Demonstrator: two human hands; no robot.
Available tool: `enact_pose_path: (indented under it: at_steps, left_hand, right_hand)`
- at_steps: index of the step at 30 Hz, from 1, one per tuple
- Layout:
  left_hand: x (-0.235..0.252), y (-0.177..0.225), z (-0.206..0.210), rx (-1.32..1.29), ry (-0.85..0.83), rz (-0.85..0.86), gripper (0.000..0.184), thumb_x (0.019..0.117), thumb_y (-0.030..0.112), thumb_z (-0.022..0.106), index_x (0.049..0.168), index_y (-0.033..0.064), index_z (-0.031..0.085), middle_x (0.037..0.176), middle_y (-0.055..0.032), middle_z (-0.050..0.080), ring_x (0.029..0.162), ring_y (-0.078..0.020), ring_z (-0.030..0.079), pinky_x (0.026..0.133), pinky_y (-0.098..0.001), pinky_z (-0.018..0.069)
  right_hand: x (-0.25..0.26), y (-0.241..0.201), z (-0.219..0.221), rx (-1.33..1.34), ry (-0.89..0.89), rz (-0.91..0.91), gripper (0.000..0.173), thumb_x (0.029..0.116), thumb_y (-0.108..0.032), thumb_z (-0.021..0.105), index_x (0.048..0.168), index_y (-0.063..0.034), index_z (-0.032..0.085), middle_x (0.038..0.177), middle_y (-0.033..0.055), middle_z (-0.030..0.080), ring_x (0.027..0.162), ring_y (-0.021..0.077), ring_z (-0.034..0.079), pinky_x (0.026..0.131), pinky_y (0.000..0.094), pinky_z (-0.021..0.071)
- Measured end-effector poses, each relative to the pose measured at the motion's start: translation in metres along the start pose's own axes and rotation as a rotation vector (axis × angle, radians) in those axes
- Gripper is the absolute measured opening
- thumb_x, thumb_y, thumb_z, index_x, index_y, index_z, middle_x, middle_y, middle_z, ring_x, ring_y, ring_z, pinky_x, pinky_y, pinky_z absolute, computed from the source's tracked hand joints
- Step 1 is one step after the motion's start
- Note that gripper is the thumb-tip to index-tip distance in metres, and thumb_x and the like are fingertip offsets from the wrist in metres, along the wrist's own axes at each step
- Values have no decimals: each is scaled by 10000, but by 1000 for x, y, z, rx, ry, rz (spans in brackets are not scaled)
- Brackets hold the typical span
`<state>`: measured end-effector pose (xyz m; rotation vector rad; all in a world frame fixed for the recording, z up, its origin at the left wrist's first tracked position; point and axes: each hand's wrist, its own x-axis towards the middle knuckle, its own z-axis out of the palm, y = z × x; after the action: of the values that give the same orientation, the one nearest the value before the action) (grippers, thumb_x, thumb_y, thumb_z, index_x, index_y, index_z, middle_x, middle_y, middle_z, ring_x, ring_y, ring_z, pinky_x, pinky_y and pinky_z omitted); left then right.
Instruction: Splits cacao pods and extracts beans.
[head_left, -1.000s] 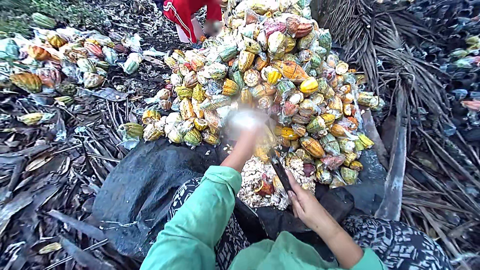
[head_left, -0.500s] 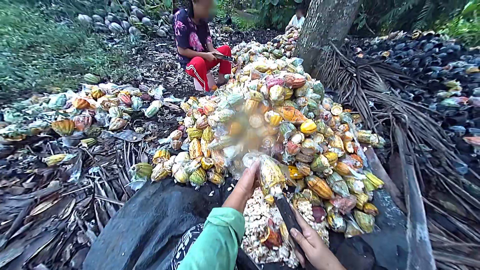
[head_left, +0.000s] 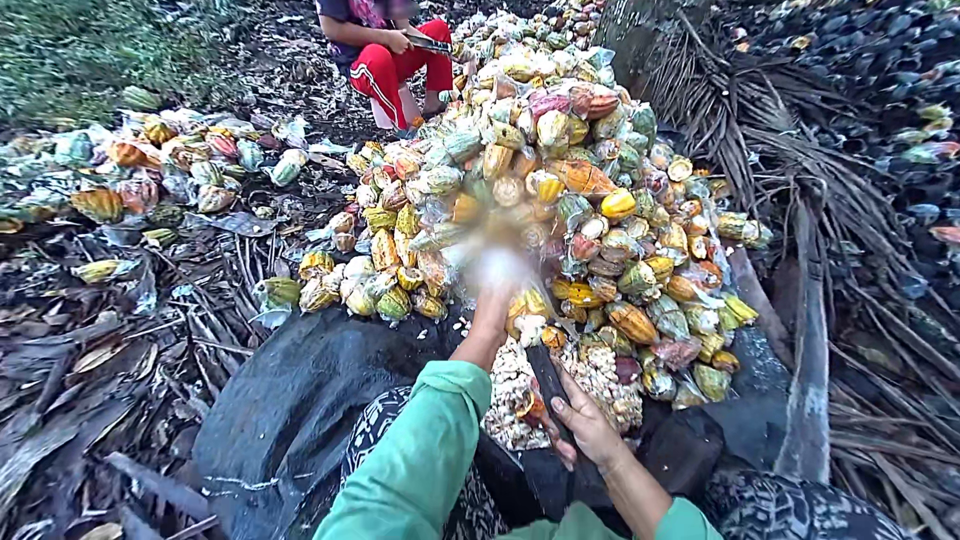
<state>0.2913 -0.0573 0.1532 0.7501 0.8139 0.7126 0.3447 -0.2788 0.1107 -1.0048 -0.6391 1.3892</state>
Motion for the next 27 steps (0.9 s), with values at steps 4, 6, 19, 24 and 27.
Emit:
enact_pose_path:
  at_steps: [4, 6, 19, 24, 27]
  left_hand:
    - [14, 12, -13, -286, 73, -139, 289, 1044, 361, 493, 1161, 115, 589, 926, -109, 672, 785, -223, 674, 658, -405, 575]
    - [18, 18, -24, -372, 12, -151, 361, 1041, 435, 455, 1146, 122, 598, 957, -115, 680, 820, -241, 682, 675, -433, 580]
    - [22, 9, -30, 16, 169, 159, 631, 1068, 458, 487, 1598, 210, 251, 1391, -172, 572, 1200, -299, 609, 964, -523, 529]
    - [2, 3, -11, 45, 9, 179, 500, 1101, 443, 383, 1442, 91, 482, 1200, -155, 664, 1053, -240, 667, 904, -447, 564]
    - [2, 17, -14, -30, -54, 144, 385, 1115, 352, 384, 1240, 43, 576, 963, -93, 692, 819, -167, 686, 736, -340, 587]
  right_hand:
    - [-18, 14, -17, -63, -99, -137, 781, 1029, -347, 605, 1637, -211, 134, 757, -18, 647, 481, 66, 569, 417, 219, 506]
    - [-33, 5, -33, -128, -91, -113, 735, 1025, -378, 607, 1625, -272, 197, 748, -24, 650, 482, 67, 577, 414, 227, 515]
    - [-40, -53, -29, -1456, 75, -63, 575, 1051, -159, 448, 1611, -114, 327, 1067, 205, 735, 857, 377, 736, 811, 579, 585]
    - [6, -10, -23, -1264, 230, -268, 566, 1063, -166, 431, 1591, -1, 309, 1039, 194, 723, 656, 248, 675, 693, 445, 598]
    - [15, 13, -37, -1189, 248, -545, 536, 1068, -175, 446, 1524, 98, 374, 1080, 201, 720, 590, 152, 640, 627, 341, 595]
